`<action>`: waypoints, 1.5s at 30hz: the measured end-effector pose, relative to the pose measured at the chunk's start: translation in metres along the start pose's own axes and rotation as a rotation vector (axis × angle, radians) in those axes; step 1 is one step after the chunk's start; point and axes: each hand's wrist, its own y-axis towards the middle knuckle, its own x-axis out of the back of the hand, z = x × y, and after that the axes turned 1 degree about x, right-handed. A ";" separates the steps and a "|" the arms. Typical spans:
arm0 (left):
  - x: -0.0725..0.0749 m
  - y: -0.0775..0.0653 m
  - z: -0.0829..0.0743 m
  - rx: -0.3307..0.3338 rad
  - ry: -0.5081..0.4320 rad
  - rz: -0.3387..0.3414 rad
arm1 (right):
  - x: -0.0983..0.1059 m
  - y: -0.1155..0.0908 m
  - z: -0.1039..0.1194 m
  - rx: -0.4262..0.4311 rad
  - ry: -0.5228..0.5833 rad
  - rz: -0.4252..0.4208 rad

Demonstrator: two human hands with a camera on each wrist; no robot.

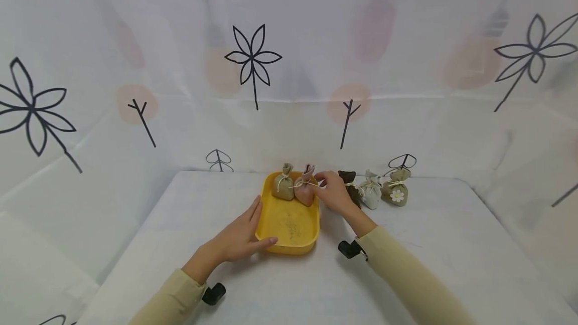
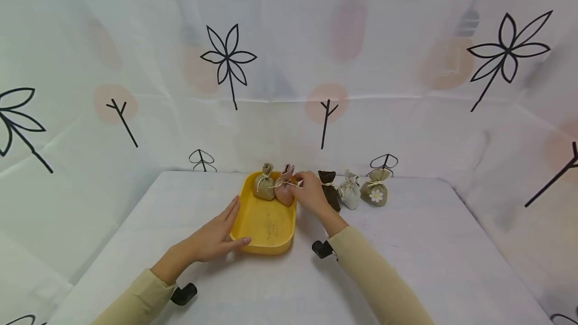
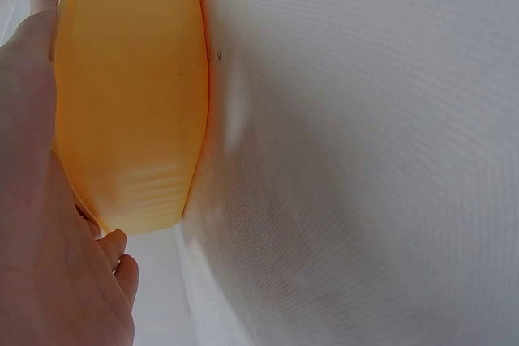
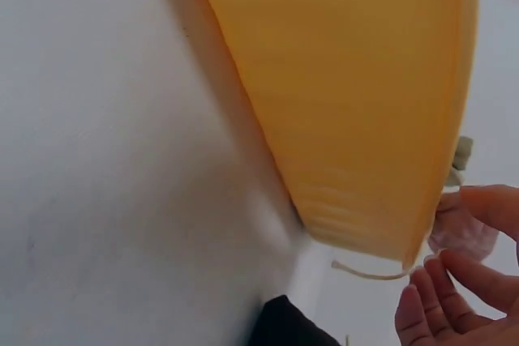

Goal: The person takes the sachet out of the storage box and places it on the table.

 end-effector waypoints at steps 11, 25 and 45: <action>-0.002 0.001 0.000 0.001 0.015 0.003 | -0.021 0.019 0.003 -0.096 -0.012 -0.026; 0.001 0.000 -0.003 0.012 0.019 0.005 | -0.018 0.017 0.018 -0.116 0.012 -0.011; -0.001 0.000 -0.002 0.002 0.028 0.002 | 0.037 -0.016 0.027 0.073 0.068 -0.003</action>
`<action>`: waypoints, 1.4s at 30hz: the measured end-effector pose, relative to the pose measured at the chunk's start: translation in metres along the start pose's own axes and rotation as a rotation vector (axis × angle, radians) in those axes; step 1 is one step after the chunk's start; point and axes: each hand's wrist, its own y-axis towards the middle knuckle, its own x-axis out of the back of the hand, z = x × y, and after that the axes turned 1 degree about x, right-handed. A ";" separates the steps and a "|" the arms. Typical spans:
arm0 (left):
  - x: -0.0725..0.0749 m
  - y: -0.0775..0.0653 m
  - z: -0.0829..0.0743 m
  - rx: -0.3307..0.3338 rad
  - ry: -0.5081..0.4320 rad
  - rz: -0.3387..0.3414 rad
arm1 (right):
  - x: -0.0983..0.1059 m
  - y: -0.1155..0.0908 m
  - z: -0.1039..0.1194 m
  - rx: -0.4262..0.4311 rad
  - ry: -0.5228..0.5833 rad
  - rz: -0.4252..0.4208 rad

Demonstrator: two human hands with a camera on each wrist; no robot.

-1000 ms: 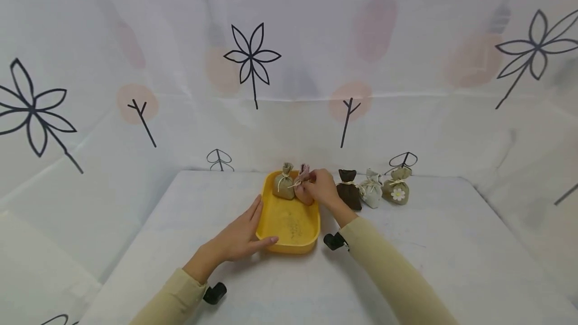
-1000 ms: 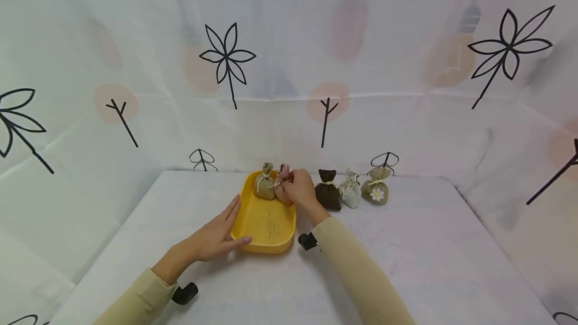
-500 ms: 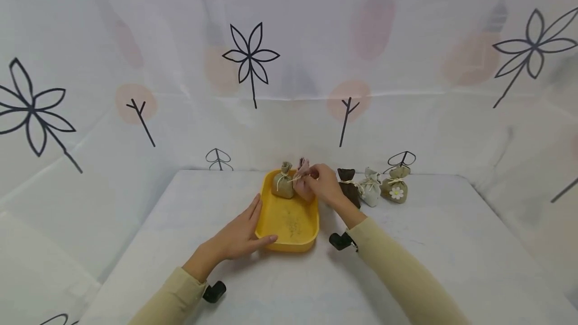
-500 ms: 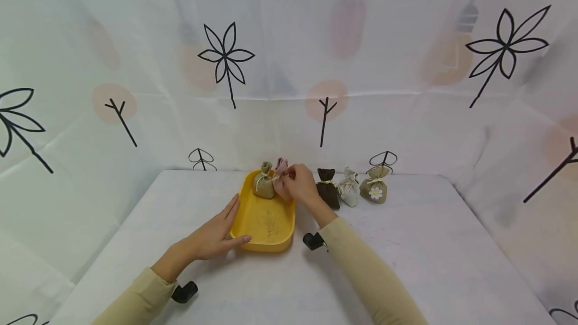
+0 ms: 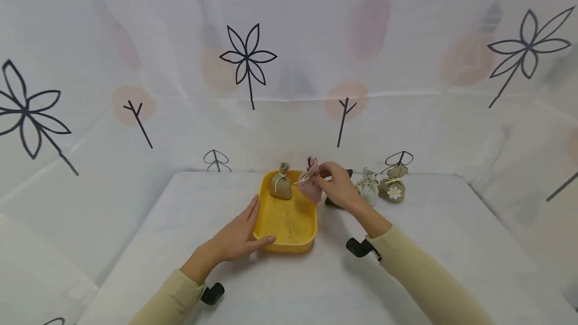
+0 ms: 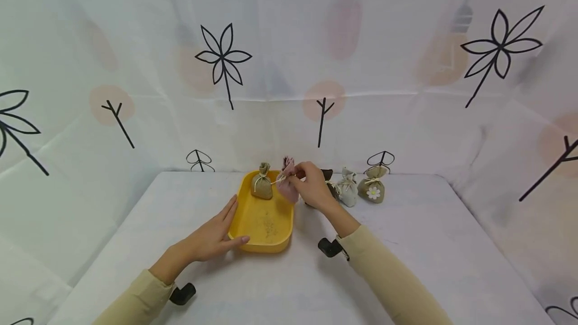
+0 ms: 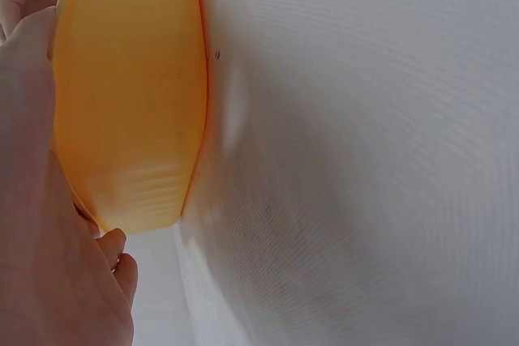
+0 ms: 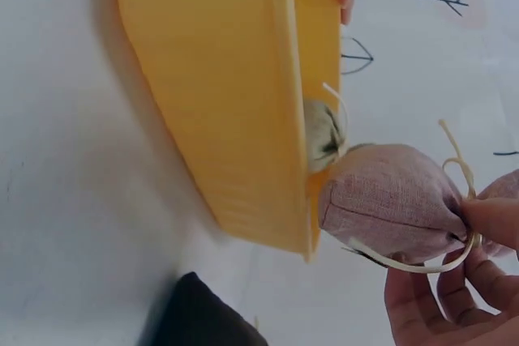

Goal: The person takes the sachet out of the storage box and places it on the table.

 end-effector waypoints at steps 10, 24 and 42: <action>-0.001 0.000 0.002 -0.001 -0.008 -0.007 | 0.030 -0.022 -0.011 0.029 0.001 0.012; 0.000 0.000 0.001 0.006 -0.011 0.003 | 0.087 -0.063 -0.058 0.000 -0.109 0.059; -0.001 0.000 0.002 0.005 -0.025 -0.005 | 0.119 -0.089 -0.109 -0.051 -0.189 0.075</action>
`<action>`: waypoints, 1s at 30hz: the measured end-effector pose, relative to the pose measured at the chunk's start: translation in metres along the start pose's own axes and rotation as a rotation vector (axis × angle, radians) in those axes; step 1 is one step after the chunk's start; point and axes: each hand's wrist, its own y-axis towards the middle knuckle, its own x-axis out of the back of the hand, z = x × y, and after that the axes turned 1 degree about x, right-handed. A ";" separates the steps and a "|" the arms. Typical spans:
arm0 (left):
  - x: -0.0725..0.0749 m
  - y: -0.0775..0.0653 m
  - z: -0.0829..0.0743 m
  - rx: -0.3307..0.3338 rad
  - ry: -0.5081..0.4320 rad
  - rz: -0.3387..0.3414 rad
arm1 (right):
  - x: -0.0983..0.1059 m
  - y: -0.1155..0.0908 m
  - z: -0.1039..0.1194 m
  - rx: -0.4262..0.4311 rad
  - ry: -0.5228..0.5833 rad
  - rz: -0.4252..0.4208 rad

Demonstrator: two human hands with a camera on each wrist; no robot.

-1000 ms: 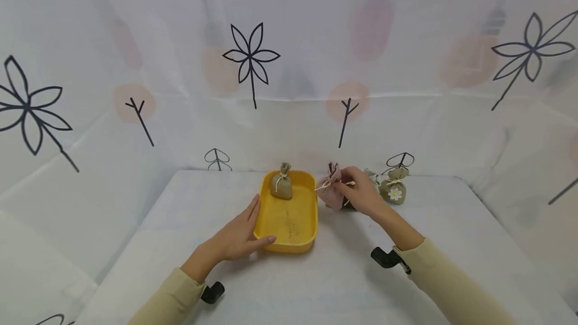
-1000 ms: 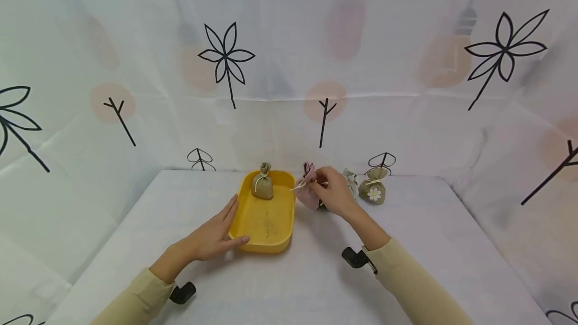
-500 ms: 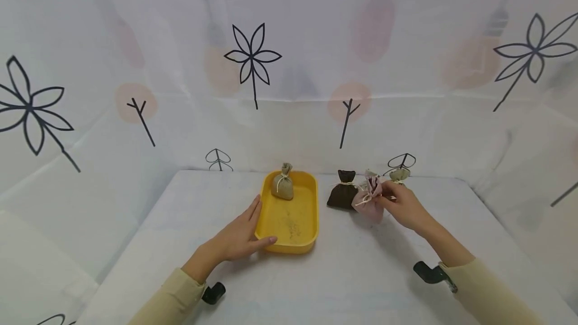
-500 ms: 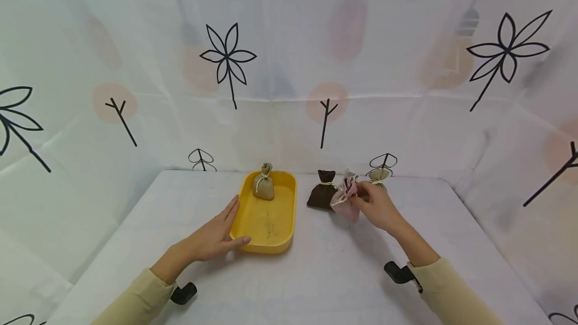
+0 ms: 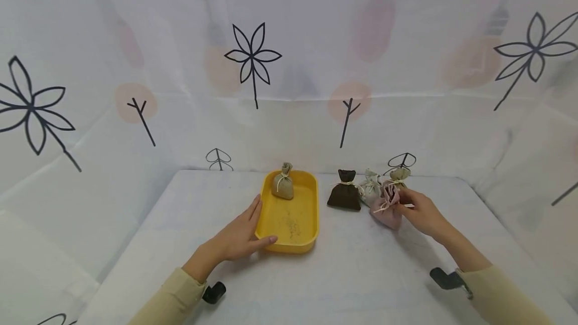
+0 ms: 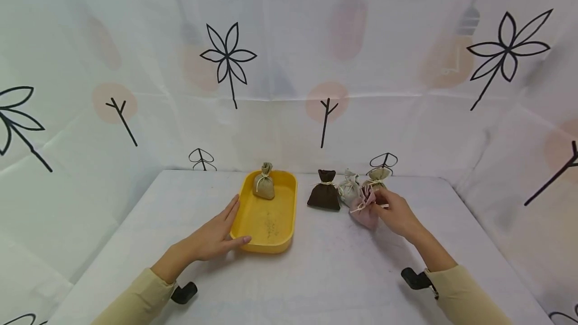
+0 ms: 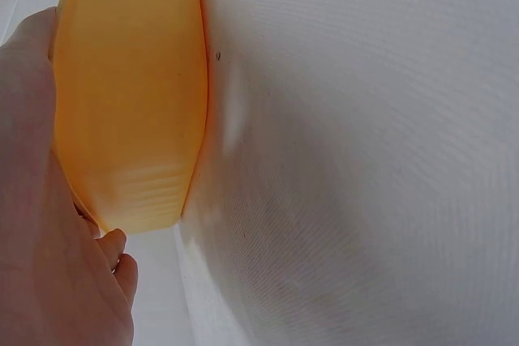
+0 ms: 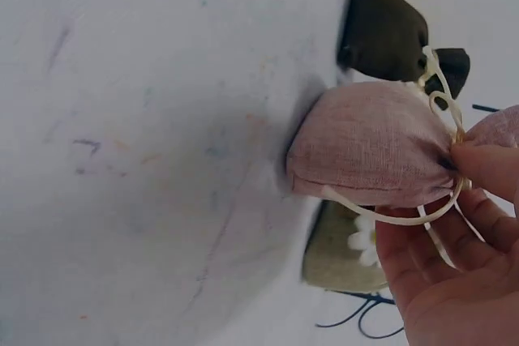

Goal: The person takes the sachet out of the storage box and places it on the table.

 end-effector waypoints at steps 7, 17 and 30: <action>0.000 0.001 -0.001 -0.001 -0.001 0.005 | -0.002 -0.003 -0.008 -0.004 -0.014 0.000; -0.001 0.002 0.001 0.001 0.016 0.007 | -0.001 -0.015 -0.008 0.020 -0.075 -0.064; 0.001 0.002 0.000 0.002 0.022 0.011 | -0.005 -0.034 0.002 0.207 -0.180 -0.237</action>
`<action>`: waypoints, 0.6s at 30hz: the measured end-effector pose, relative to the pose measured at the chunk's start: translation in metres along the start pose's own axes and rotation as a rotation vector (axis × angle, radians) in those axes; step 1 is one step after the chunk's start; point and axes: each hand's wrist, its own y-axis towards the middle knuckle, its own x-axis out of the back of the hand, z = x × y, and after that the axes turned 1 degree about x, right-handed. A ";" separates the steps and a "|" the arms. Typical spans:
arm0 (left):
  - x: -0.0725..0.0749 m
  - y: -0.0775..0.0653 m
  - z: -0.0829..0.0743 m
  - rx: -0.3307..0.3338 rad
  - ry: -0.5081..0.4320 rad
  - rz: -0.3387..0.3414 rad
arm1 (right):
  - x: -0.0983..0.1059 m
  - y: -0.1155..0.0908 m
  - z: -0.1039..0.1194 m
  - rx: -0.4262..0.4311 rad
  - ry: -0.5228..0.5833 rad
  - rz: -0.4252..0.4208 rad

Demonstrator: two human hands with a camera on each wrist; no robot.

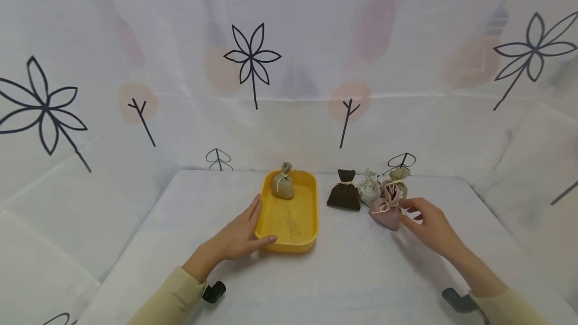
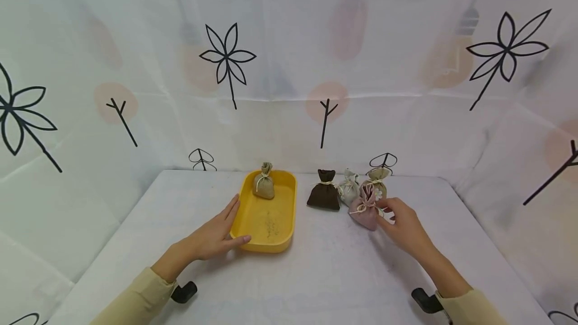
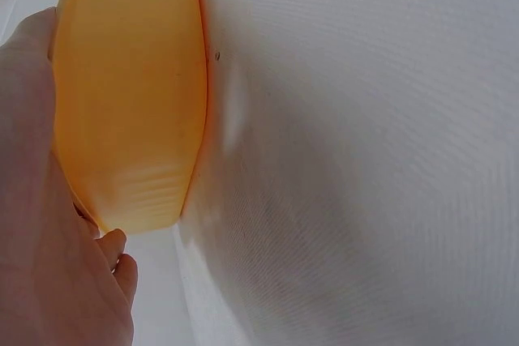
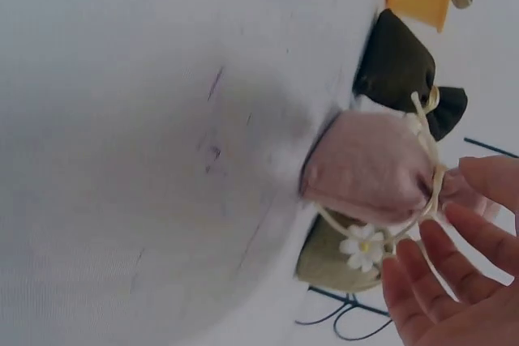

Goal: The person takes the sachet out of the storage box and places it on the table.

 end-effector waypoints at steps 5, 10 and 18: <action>-0.001 -0.001 -0.001 0.010 -0.006 0.002 | -0.005 0.003 0.016 -0.003 0.035 0.046; -0.001 0.000 -0.001 0.006 -0.009 -0.002 | -0.012 0.012 0.032 0.001 0.096 0.077; -0.001 0.000 -0.001 0.002 -0.001 0.001 | -0.033 0.033 0.056 -0.040 0.204 0.155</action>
